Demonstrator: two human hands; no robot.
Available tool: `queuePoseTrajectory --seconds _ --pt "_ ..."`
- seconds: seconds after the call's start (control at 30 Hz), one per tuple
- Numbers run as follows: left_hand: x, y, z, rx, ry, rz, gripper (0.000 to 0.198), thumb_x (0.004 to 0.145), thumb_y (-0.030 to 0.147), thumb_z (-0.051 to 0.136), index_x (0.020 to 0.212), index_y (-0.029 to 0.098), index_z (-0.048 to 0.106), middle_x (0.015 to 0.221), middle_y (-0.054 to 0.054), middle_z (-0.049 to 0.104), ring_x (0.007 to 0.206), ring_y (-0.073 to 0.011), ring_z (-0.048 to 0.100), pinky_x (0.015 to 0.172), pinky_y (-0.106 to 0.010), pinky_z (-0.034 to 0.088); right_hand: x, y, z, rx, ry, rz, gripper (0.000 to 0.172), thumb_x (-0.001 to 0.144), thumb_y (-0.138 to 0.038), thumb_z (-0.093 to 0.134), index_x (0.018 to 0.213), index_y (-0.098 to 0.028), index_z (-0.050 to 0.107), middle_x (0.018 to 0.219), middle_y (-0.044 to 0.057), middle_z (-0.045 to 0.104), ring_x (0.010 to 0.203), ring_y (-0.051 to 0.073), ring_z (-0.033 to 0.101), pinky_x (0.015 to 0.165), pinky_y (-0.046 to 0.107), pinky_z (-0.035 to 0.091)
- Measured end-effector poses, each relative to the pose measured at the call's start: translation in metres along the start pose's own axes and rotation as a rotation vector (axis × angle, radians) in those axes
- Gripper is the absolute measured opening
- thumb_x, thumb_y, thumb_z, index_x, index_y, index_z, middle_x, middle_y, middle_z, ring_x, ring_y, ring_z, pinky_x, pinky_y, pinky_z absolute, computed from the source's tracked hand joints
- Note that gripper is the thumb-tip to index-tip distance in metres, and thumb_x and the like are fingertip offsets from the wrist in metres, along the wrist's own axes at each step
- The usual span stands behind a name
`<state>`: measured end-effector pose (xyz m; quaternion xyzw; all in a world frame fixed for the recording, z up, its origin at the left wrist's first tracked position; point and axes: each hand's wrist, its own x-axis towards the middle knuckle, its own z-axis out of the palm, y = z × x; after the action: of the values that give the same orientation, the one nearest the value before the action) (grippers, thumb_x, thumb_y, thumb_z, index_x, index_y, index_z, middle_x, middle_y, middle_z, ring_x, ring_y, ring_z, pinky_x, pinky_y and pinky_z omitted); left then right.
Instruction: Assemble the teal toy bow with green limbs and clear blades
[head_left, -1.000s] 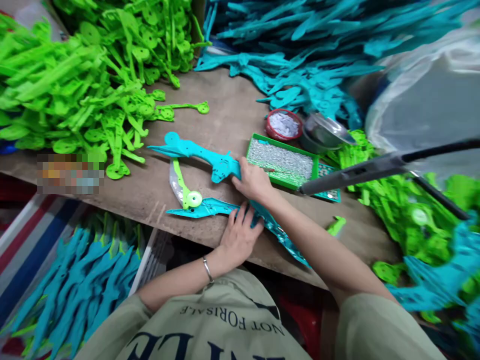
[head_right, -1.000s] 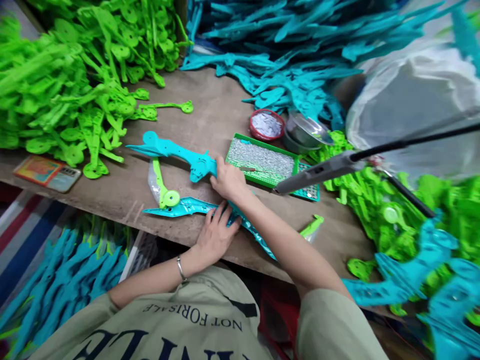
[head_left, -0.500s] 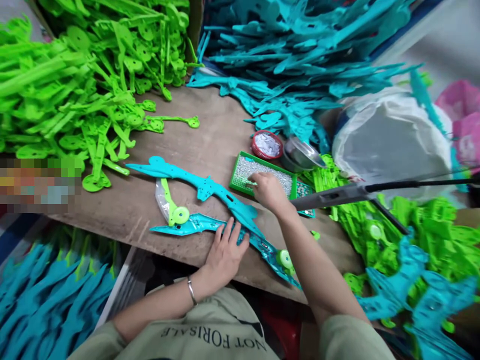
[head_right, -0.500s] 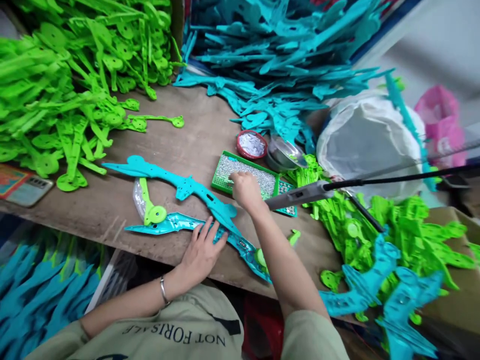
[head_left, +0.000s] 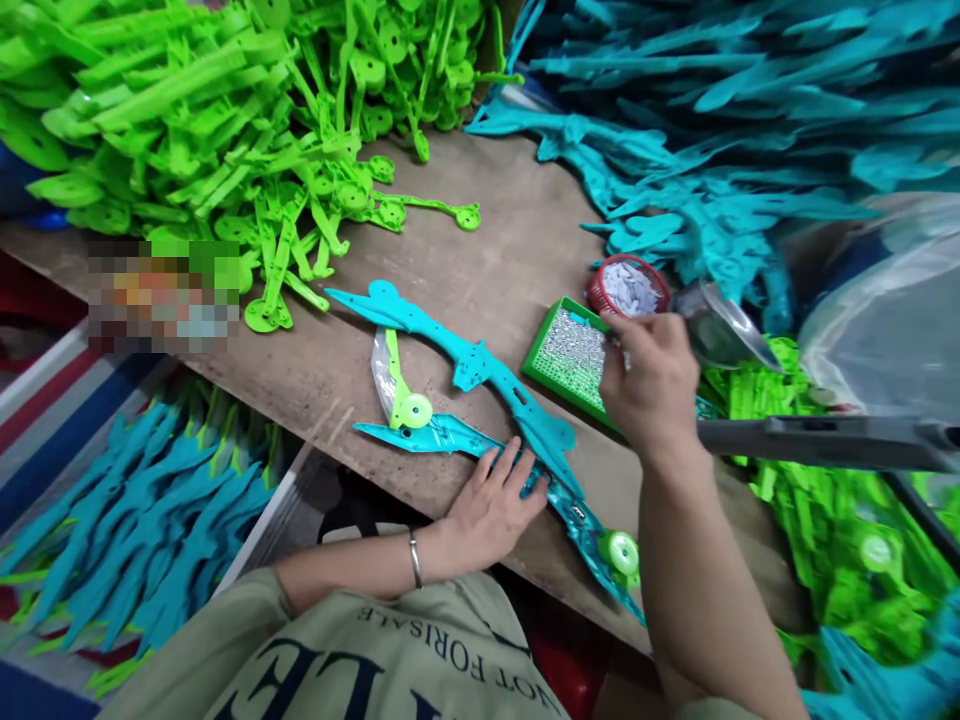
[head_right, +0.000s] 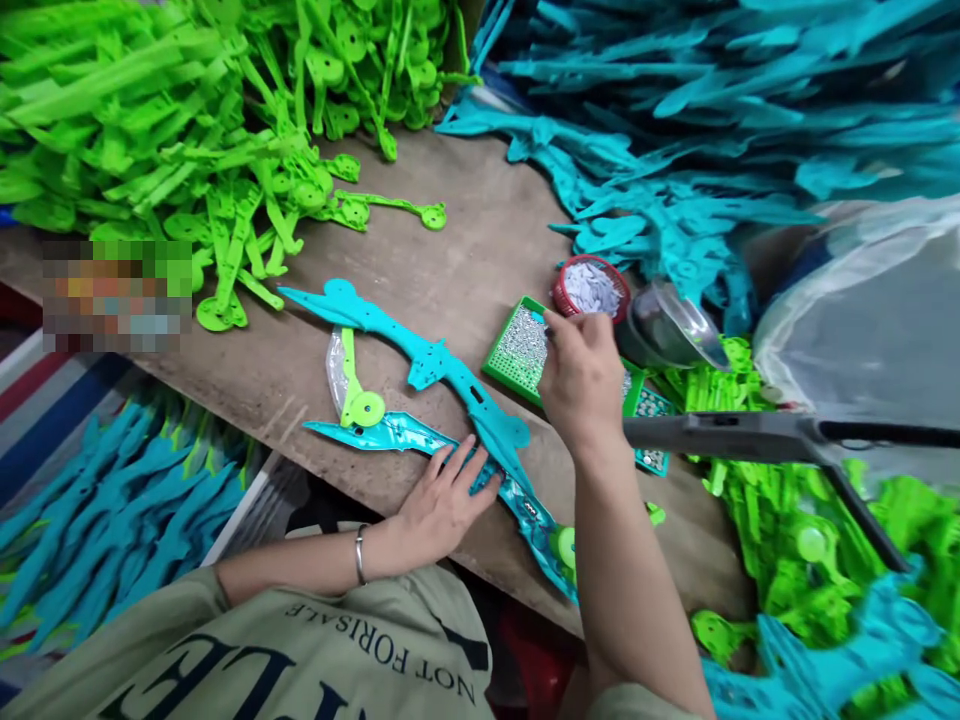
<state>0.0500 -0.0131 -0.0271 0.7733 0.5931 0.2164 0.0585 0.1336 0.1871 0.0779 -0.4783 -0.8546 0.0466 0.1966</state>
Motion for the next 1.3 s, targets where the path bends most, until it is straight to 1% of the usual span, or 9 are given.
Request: queuePoseTrajectory --seconds 0.07,0.1,0.23,0.33,0.57,0.87,1.07,1.23,1.3 --pt "0.000 0.000 0.000 -0.009 -0.004 -0.005 0.038 0.094 0.017 0.050 0.131 0.019 0.057 0.147 -0.014 0.051 0.144 -0.0319 0.038 0.113 -0.048 0.036 -0.003 -0.022 -0.003 0.265 0.131 0.093 0.029 0.094 -0.036 0.051 0.116 -0.025 0.065 0.109 0.011 0.064 0.104 0.027 0.064 0.094 0.047 0.054" --pt "0.000 0.000 -0.001 -0.011 -0.007 -0.007 0.038 0.094 0.018 0.050 0.131 0.019 0.056 0.147 -0.014 0.050 0.144 -0.0323 0.038 0.113 -0.048 0.036 -0.006 -0.032 -0.001 0.427 0.120 0.147 0.028 0.094 -0.039 0.053 0.116 -0.026 0.063 0.108 0.009 0.065 0.102 0.026 0.065 0.093 0.046 0.055" --pt "0.000 -0.001 0.000 -0.023 -0.031 0.009 0.037 0.094 0.020 0.051 0.131 0.020 0.056 0.144 -0.014 0.051 0.142 -0.0327 0.039 0.112 -0.048 0.038 -0.026 -0.071 0.027 1.044 -0.251 0.292 0.029 0.091 -0.049 0.058 0.109 -0.026 0.053 0.098 0.005 0.069 0.087 0.020 0.068 0.083 0.040 0.060" --pt "0.000 -0.001 0.003 -0.035 -0.075 0.017 0.037 0.095 0.023 0.052 0.132 0.021 0.056 0.139 -0.013 0.055 0.135 -0.0313 0.046 0.112 -0.050 0.039 -0.039 -0.090 0.049 1.213 -0.375 0.345 0.033 0.089 -0.051 0.064 0.104 -0.025 0.050 0.092 0.002 0.069 0.079 0.016 0.068 0.079 0.036 0.060" --pt "0.001 0.001 0.005 -0.022 -0.140 0.016 0.039 0.096 0.024 0.051 0.133 0.021 0.058 0.130 -0.011 0.061 0.127 -0.0283 0.050 0.114 -0.048 0.037 -0.038 -0.100 0.062 1.233 -0.300 0.365 0.035 0.086 -0.050 0.068 0.101 -0.023 0.051 0.085 -0.001 0.067 0.074 0.012 0.065 0.074 0.031 0.058" --pt "0.002 0.001 0.002 -0.004 -0.154 0.016 0.041 0.097 0.025 0.049 0.137 0.021 0.056 0.134 -0.011 0.061 0.128 -0.0287 0.051 0.112 -0.049 0.039 -0.034 -0.099 0.069 1.220 -0.310 0.333 0.032 0.087 -0.047 0.067 0.100 -0.023 0.051 0.080 -0.002 0.065 0.069 0.013 0.065 0.069 0.031 0.057" --pt "0.000 0.000 0.006 -0.005 -0.215 0.053 0.043 0.098 0.023 0.045 0.140 0.019 0.054 0.136 -0.010 0.060 0.131 -0.0292 0.050 0.115 -0.050 0.037 -0.037 -0.107 0.069 1.158 -0.326 0.267 0.025 0.089 -0.040 0.064 0.101 -0.022 0.051 0.078 -0.003 0.061 0.069 0.012 0.062 0.069 0.031 0.055" --pt "-0.001 0.001 0.010 -0.002 -0.198 0.050 0.044 0.099 0.021 0.043 0.143 0.020 0.050 0.144 -0.011 0.055 0.135 -0.0277 0.048 0.117 -0.049 0.035 -0.039 -0.114 0.057 1.041 -0.168 0.204 0.020 0.093 -0.037 0.059 0.106 -0.023 0.052 0.084 -0.002 0.063 0.073 0.012 0.063 0.071 0.031 0.053" --pt "-0.001 0.001 0.011 -0.005 -0.193 0.035 0.045 0.100 0.019 0.040 0.143 0.019 0.049 0.143 -0.010 0.057 0.134 -0.0258 0.049 0.117 -0.046 0.036 -0.041 -0.116 0.054 0.980 -0.153 0.158 0.018 0.094 -0.035 0.058 0.107 -0.023 0.053 0.084 -0.001 0.063 0.075 0.013 0.063 0.072 0.031 0.053"
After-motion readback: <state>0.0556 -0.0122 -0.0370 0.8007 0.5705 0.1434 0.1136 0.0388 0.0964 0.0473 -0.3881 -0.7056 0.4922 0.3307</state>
